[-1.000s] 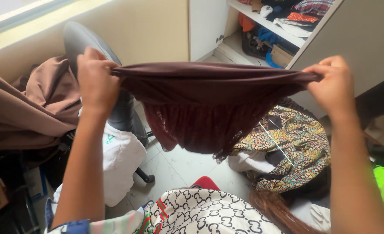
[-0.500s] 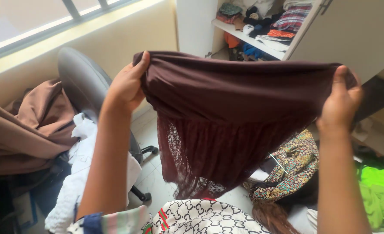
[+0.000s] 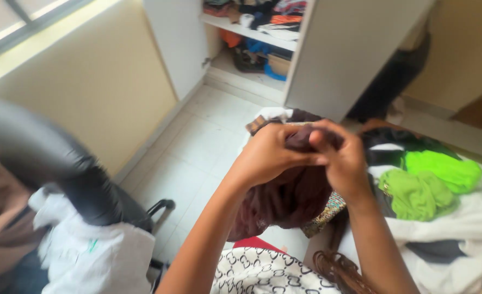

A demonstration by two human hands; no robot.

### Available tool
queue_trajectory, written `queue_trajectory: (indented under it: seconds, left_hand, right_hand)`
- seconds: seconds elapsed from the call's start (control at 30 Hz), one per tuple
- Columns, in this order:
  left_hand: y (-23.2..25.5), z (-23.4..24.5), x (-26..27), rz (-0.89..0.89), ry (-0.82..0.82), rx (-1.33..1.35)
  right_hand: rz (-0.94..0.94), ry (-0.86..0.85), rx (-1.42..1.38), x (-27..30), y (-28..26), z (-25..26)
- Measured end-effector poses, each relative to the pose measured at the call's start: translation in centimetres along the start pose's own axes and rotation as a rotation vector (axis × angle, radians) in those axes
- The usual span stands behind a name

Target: The person picks up a maroon lace garment from a pile on the bed, places it on a metal hanger, and hangs it in a white wardrobe among other clothes. The person then browses through the hanging clothes and returns to the bed to pick up another garment.

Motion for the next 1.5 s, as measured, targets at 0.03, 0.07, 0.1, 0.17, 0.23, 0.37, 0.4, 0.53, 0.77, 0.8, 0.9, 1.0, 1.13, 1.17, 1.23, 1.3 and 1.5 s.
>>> queue_trajectory:
  seconds: [0.03,0.07,0.1,0.17,0.23,0.37,0.4,0.53,0.77,0.8,0.9,1.0,1.13,1.17,1.23,1.3,1.5]
  left_hand:
    - [-1.0,-0.6,0.2,0.064,-0.015,0.061]
    - [-2.0,-1.0,0.7,0.129,-0.031,0.119]
    - [-3.1,-1.7,1.2,0.199,-0.051,0.177]
    - [-5.3,-4.4,2.6,0.343,-0.188,0.109]
    - [-7.7,-5.5,3.7,0.451,-0.198,0.061]
    - [-11.2,-6.2,4.7,0.473,-0.113,0.298]
    - [-12.2,-6.4,5.0,0.487,-0.120,0.261]
    - [-14.5,-6.4,5.2,0.552,-0.110,0.122]
    - [-16.4,-5.3,5.2,0.680,-0.041,0.020]
    - [-16.9,-5.1,5.0,0.699,-0.012,0.016]
    - [-18.1,-5.2,4.7,0.739,0.065,0.015]
    - [-18.8,-4.8,4.1,0.735,0.158,0.003]
    - [-19.2,-4.0,3.9,0.819,0.259,-0.065]
    - [-19.3,-3.6,4.3,0.855,0.290,-0.094]
    - [-19.9,-3.0,5.4,0.939,0.357,-0.095]
    - [-20.2,-2.2,6.8,1.001,0.424,-0.125]
    - [-21.4,-1.8,8.3,1.042,0.553,-0.076]
  right_hand:
    - [-0.030,0.003,-0.062,0.6,0.6,0.4]
    - [0.016,-0.045,-0.065,1.1,0.6,0.2]
    - [0.057,-0.091,-0.065,1.7,0.7,-0.2]
    - [0.096,-0.139,-0.031,2.9,0.9,-0.7]
    - [0.086,-0.141,0.031,3.8,1.1,-1.2]
    - [-0.077,-0.137,0.180,5.3,3.2,-1.1]
    - [-0.122,-0.137,0.199,5.9,4.5,-0.8]
    - [-0.578,-0.114,0.127,10.9,15.0,2.2]
    - [-0.708,-0.048,0.316,17.1,30.1,11.6]
    - [-0.710,0.030,0.295,16.2,32.1,13.0]
    - [-0.670,0.171,0.244,13.1,36.9,16.3]
    - [-0.508,0.133,0.467,8.2,41.8,16.7]
    - [-0.563,0.075,0.779,4.0,49.5,18.4]
    - [-0.538,0.075,0.868,3.2,51.1,18.8]
    - [-0.549,0.040,1.015,2.5,54.6,19.0]
    - [-0.614,-0.032,1.132,2.1,57.6,19.9]
    - [-0.848,-0.320,1.351,0.2,61.9,19.3]
Point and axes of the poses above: each hand's wrist, its own x-axis away from the middle knuckle, its own z-axis out of the back of the hand, y = z × x, the point moved 10 cm from there along -x, towards the middle knuckle, and after that the axes turned 6 degrees about -z, right-handed, at the moved point
